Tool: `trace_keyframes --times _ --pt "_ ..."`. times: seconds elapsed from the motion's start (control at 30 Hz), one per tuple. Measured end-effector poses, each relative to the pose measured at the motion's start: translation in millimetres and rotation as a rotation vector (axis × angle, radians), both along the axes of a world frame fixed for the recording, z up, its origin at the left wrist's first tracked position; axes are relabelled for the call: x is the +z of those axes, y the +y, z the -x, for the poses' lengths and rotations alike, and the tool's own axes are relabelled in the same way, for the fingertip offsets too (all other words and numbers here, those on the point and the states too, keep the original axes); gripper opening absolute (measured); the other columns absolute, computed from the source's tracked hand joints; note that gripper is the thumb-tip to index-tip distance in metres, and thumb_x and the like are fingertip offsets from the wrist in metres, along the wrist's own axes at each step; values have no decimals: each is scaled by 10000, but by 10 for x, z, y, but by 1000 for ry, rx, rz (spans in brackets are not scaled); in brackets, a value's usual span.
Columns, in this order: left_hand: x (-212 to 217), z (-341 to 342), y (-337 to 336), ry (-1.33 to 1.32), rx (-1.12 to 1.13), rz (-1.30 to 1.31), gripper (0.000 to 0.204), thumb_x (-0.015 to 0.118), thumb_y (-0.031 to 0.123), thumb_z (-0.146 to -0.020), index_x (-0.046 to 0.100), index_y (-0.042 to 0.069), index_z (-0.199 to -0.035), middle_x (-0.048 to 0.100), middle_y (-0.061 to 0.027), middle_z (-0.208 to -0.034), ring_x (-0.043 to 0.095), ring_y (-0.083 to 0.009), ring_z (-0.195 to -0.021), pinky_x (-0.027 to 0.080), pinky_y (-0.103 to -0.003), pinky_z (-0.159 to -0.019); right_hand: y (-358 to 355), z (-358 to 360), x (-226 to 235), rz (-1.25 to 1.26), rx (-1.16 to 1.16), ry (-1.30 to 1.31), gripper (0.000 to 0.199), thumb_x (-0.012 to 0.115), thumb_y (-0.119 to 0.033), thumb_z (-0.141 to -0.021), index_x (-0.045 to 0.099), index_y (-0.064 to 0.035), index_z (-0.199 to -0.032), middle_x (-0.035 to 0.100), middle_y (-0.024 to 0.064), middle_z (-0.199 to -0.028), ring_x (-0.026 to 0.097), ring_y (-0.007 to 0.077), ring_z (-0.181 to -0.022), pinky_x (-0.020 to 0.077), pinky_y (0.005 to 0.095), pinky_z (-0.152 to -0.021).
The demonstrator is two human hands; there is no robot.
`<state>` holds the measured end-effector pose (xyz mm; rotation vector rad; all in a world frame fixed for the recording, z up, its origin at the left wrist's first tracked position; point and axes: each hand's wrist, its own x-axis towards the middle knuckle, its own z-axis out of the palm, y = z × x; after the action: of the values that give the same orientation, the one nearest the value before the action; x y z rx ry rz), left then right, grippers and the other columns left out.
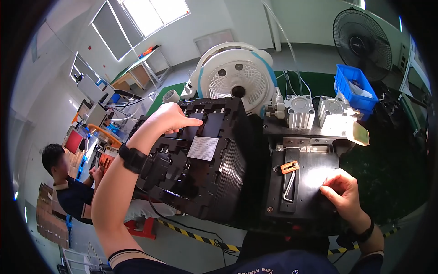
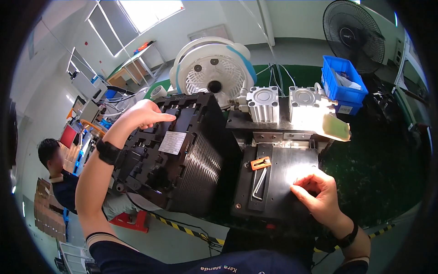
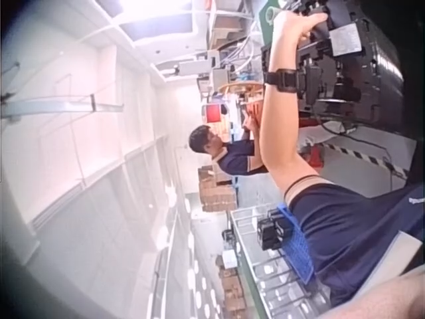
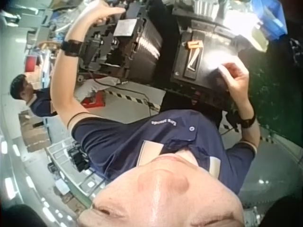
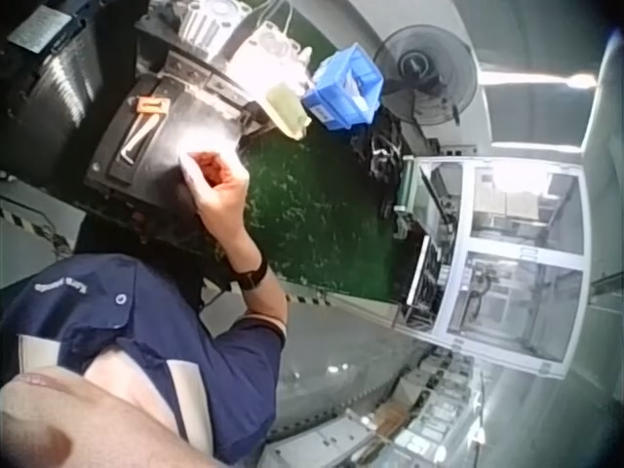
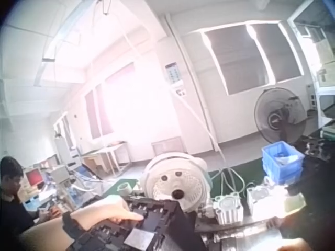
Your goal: The recorder is transferring small electronic components from a large storage tray into a smaller fixture for processing or assembly.
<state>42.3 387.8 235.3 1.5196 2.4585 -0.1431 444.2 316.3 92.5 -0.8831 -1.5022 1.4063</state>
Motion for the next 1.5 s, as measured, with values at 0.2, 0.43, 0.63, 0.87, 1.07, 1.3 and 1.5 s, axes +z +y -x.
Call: trace_keyframes --times 0.2,0.43,0.63,0.87,1.07,1.3,1.5 --pt "-55 122 -12 -156 38 -56 520 724 518 -652 559 29 -582 472 -32 -510 391 -93 -393 292 -251 -366 7 -33 19 49 3 -6 71 634 22 -796 576 2 -833 609 38 -813 581 71 -747 485 222 -695" --pt "484 -309 -509 -631 -163 -359 312 665 343 -809 661 31 -789 590 -19 -642 531 -57 -515 385 -178 -427 21 -57 457 -11 188 -38 164 568 -33 -862 615 48 -996 647 119 -934 618 126 -794 497 258 -752" --pt "-11 -1342 -891 -1008 -521 147 279 616 251 -865 641 -24 -901 639 -44 -665 637 -77 -603 456 -189 -527 -54 361 709 183 484 -18 311 555 -78 -897 540 28 -1188 624 113 -1060 601 111 -895 476 240 -794" --pt "172 -631 -1079 -621 -441 -299 140 604 106 -838 677 -9 -874 647 -69 -713 617 -97 -584 493 -213 -527 19 315 675 299 282 -227 113 623 -48 -842 612 58 -803 645 75 -736 633 118 -660 540 243 -600" --pt "151 365 -1382 75 -151 -220 336 754 331 -690 672 7 -723 581 -39 -579 558 -98 -533 445 -249 -511 240 -63 466 415 88 -353 247 654 -142 -828 573 13 -653 604 111 -584 647 194 -536 516 223 -470" --pt "-20 246 -1368 118 -1 -193 490 757 445 -637 650 -28 -707 620 -139 -675 602 -242 -641 472 -331 -612 189 126 500 180 137 -608 336 661 -268 -829 600 -6 -628 599 61 -544 598 112 -482 446 207 -451" --pt "31 238 -1209 -36 62 -79 504 765 415 -656 572 -51 -639 542 -73 -543 578 -133 -563 452 -280 -518 -42 -26 501 -393 200 -786 171 699 -196 -772 647 -53 -849 605 69 -603 591 169 -505 455 261 -493"
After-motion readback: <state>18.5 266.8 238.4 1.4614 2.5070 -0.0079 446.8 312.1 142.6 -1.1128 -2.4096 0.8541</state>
